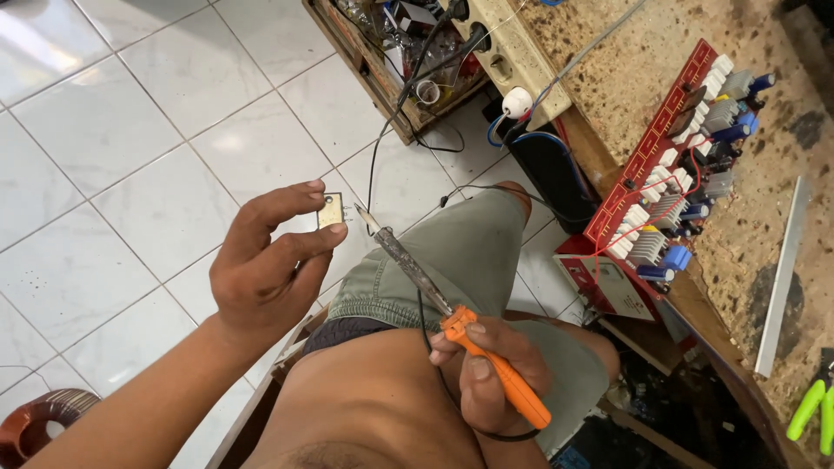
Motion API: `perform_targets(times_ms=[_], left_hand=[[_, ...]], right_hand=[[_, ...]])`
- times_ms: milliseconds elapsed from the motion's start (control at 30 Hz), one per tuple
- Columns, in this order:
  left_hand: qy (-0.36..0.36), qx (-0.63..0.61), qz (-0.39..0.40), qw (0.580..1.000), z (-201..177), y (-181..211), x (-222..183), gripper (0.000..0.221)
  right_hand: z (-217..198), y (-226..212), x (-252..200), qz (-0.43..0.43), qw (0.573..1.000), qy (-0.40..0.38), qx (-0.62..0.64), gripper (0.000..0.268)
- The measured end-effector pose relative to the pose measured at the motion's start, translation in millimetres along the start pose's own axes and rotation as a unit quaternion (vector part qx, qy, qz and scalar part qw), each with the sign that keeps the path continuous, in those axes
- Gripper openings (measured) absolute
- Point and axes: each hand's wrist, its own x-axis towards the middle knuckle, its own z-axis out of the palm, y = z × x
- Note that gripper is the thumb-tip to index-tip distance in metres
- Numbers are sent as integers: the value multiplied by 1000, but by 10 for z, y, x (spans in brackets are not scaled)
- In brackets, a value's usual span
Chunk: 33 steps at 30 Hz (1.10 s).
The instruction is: Attaching electronic components and a metal heatsink to a circuit board using a soldering iron and screwdriver.
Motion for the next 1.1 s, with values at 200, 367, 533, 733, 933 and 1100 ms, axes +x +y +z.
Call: perform_targets(times_ms=[200, 367, 533, 733, 933, 1100], left_hand=[[-13, 5, 31, 999, 8, 6, 13, 20], [-26, 17, 57, 998, 0, 11, 57, 18], [-37, 39, 89, 995, -9, -10, 66, 14], [-38, 61, 111, 991, -17, -21, 97, 14], [-9, 105, -163, 981, 10, 165, 179, 16], [55, -176, -506, 842, 29, 282, 384, 25]], right_hand=[[-12, -25, -28, 24, 1000, -3, 3, 22], [-6, -61, 33, 11, 1000, -21, -2, 21], [-14, -102, 46, -5, 998, -39, -56, 21], [-36, -109, 62, -39, 991, -47, -116, 21], [-74, -144, -41, 14, 988, 10, -151, 20], [-73, -77, -20, -24, 999, 10, -40, 22]])
